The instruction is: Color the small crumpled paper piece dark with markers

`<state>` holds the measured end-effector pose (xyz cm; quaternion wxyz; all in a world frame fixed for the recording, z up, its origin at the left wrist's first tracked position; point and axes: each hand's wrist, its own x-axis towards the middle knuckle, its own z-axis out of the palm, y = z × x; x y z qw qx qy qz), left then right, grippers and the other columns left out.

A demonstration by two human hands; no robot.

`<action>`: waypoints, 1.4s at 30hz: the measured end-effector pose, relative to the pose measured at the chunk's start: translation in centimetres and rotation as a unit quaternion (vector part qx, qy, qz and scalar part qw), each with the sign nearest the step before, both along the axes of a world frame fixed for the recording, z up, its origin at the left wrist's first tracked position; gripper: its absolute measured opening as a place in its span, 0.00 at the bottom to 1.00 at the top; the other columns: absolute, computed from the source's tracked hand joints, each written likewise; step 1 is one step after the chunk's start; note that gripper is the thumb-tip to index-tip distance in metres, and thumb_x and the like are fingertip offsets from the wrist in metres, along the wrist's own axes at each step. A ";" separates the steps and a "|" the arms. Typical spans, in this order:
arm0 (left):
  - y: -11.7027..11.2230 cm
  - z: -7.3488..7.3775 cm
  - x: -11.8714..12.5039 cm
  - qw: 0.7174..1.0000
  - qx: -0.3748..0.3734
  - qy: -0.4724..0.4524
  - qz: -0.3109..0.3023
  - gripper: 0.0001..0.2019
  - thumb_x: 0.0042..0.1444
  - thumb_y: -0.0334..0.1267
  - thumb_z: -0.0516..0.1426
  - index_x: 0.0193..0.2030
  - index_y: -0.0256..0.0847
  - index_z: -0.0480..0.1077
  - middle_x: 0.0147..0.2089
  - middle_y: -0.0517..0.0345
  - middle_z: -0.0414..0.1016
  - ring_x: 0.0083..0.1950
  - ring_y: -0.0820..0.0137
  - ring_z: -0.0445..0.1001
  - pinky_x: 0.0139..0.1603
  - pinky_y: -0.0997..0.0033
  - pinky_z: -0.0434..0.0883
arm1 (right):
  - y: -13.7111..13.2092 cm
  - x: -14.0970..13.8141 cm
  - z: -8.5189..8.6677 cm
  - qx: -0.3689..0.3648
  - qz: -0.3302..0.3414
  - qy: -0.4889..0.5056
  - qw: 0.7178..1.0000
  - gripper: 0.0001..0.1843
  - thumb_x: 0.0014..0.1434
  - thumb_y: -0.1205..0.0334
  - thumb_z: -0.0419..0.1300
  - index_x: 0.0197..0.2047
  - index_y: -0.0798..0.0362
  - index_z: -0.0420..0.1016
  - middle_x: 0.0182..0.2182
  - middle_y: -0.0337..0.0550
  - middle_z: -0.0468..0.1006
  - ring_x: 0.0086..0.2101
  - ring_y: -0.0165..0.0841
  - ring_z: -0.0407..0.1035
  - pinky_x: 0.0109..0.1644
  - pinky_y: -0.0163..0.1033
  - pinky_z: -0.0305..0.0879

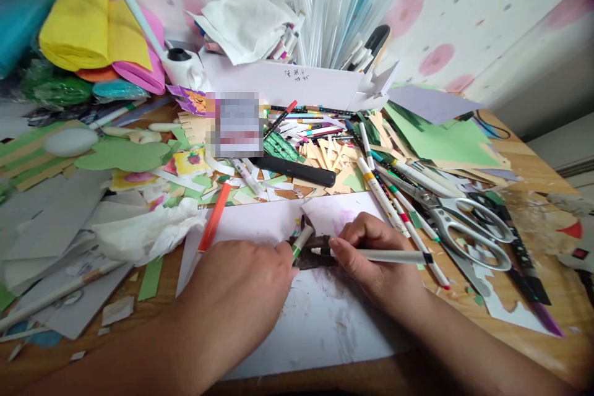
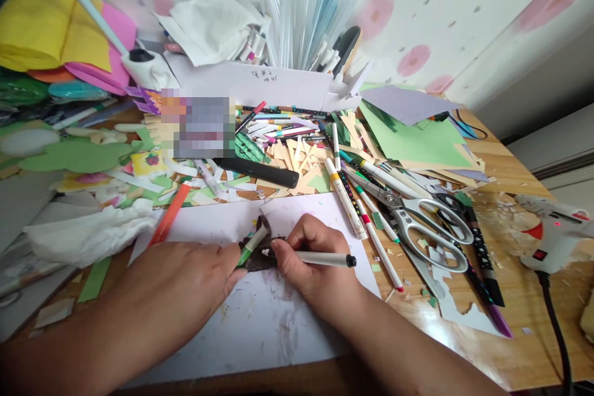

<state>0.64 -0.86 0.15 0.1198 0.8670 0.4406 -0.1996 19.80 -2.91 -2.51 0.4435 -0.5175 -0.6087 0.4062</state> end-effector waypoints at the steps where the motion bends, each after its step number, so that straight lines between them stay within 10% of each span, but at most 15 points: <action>1: 0.0 0.0 0.0 1.000 0.001 0.000 0.001 0.15 0.62 0.42 0.45 0.40 0.42 0.71 0.33 0.48 0.78 0.29 0.57 0.76 0.26 0.62 0.70 | 0.0 0.0 0.0 0.000 -0.001 -0.001 1.000 0.14 0.57 0.62 0.61 0.24 0.51 0.61 0.18 0.33 0.66 0.19 0.25 0.57 0.22 0.32 0.55; 18: 0.1 0.5 0.0 0.999 -0.017 -0.026 0.014 0.16 0.63 0.42 0.45 0.41 0.40 0.72 0.34 0.45 0.78 0.32 0.54 0.77 0.30 0.60 0.71 | 0.2 0.1 0.0 -0.012 -0.002 0.007 1.000 0.14 0.56 0.62 0.62 0.23 0.51 0.62 0.18 0.33 0.66 0.19 0.25 0.57 0.22 0.32 0.54; 25: 0.1 0.6 -0.1 1.000 -0.018 -0.018 0.007 0.16 0.63 0.42 0.46 0.41 0.40 0.73 0.37 0.45 0.79 0.34 0.57 0.77 0.34 0.60 0.73 | 0.5 0.4 -0.7 -0.019 -0.126 0.185 0.975 0.16 0.59 0.55 0.61 0.24 0.50 0.61 0.15 0.30 0.63 0.16 0.25 0.56 0.20 0.32 0.54; 34: 0.0 1.0 0.0 1.000 -0.017 -0.019 0.010 0.12 0.62 0.41 0.48 0.39 0.42 0.72 0.34 0.47 0.79 0.33 0.49 0.78 0.30 0.48 0.73 | 0.4 0.7 -0.2 -0.027 -0.043 0.100 0.994 0.14 0.55 0.64 0.62 0.22 0.51 0.62 0.18 0.33 0.66 0.20 0.26 0.57 0.23 0.33 0.53; 42: 0.2 0.6 0.1 0.999 -0.018 -0.022 0.014 0.14 0.63 0.43 0.48 0.39 0.41 0.73 0.35 0.45 0.79 0.33 0.52 0.78 0.30 0.57 0.72 | 0.4 0.4 -0.2 -0.026 -0.030 0.062 0.997 0.14 0.56 0.63 0.61 0.23 0.51 0.61 0.18 0.33 0.64 0.20 0.27 0.56 0.23 0.34 0.52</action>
